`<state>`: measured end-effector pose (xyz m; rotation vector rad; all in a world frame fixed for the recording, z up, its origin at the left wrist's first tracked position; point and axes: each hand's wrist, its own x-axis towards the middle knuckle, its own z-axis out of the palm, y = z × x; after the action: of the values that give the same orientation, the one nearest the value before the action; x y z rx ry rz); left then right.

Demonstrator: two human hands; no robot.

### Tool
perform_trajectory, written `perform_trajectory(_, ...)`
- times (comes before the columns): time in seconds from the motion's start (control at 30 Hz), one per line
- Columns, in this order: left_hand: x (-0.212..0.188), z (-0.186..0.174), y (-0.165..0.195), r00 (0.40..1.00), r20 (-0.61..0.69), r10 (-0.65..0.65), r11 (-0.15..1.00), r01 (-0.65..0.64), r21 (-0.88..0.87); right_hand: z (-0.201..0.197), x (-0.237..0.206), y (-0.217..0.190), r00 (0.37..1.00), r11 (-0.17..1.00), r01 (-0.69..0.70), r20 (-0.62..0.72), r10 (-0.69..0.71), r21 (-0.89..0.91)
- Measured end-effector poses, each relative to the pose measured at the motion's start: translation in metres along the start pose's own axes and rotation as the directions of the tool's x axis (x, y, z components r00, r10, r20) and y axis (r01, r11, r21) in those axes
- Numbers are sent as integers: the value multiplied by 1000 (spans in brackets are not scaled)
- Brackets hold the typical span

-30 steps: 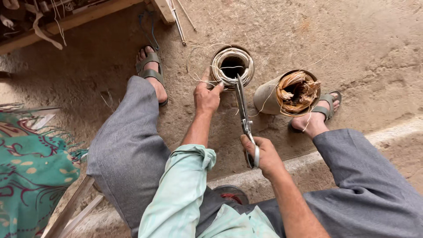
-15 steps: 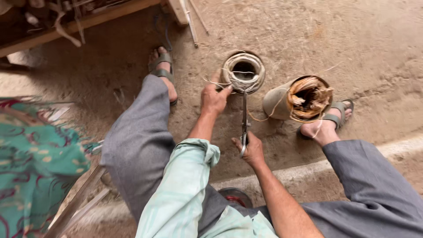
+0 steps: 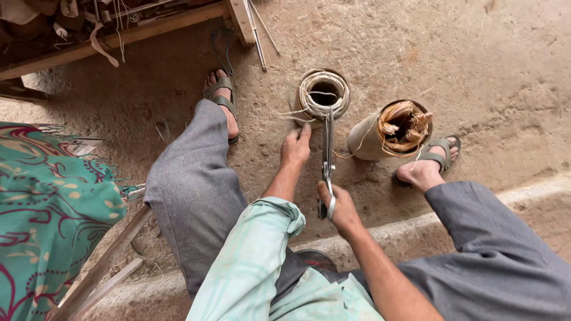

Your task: The person sits on the ground with two cylindrical containers between their legs and uses large shears to trim the frayed edge of one container, rotating it and pulling loose fibers by hand between cuts. They then turn to the second container and continue trimming its edge with the shears.

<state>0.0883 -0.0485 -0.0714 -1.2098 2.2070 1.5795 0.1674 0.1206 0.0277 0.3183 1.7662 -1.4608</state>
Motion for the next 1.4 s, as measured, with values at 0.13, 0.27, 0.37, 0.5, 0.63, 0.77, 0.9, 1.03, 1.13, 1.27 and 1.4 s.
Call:
perform_trajectory(0.13, -25, -3, -4, 959, 208, -193, 951, 235, -199, -1, 13, -1, 1000, 999, 2, 6, -3, 51)
perform_trajectory(0.27, -46, -18, 10, 953, 225, -205, 935, 258, -242, 0, 3, 2, 1000, 992, 17, 21, -19, 123)
perform_trajectory(0.37, -55, -28, 21, 949, 233, -212, 936, 266, -230, -2, -4, 1, 998, 987, -46, 37, 41, 152)
perform_trajectory(0.5, -66, -31, 26, 935, 265, -234, 929, 296, -221, -7, 4, -6, 998, 987, -40, 53, 32, 155)
perform_trajectory(0.63, -85, -26, 24, 875, 393, -284, 855, 416, -308, -10, 25, -15, 996, 983, 36, 73, -49, 178)
perform_trajectory(0.77, -107, -27, 26, 832, 499, -240, 818, 450, -357, -10, 54, -26, 994, 994, 106, -2, -106, 16)
perform_trajectory(0.9, -109, -34, 37, 779, 585, -227, 878, 424, -224, -3, 65, -28, 996, 995, 37, -72, -44, -90)
perform_trajectory(1.03, -108, -30, 41, 721, 621, -306, 877, 468, -112, 1, 64, -25, 997, 997, 68, -34, -69, -23)
perform_trajectory(1.13, -111, -23, 35, 779, 618, -102, 815, 422, -398, 5, 62, -22, 971, 971, 104, -188, -146, -216)
perform_trajectory(1.27, -116, -19, 31, 898, 440, 6, 866, 215, -452, 10, 57, -23, 954, 958, 111, -241, -177, -266)
perform_trajectory(1.4, -123, -26, 36, 946, 321, -54, 951, 147, -273, 12, 48, -32, 940, 922, 91, -274, -205, -377)
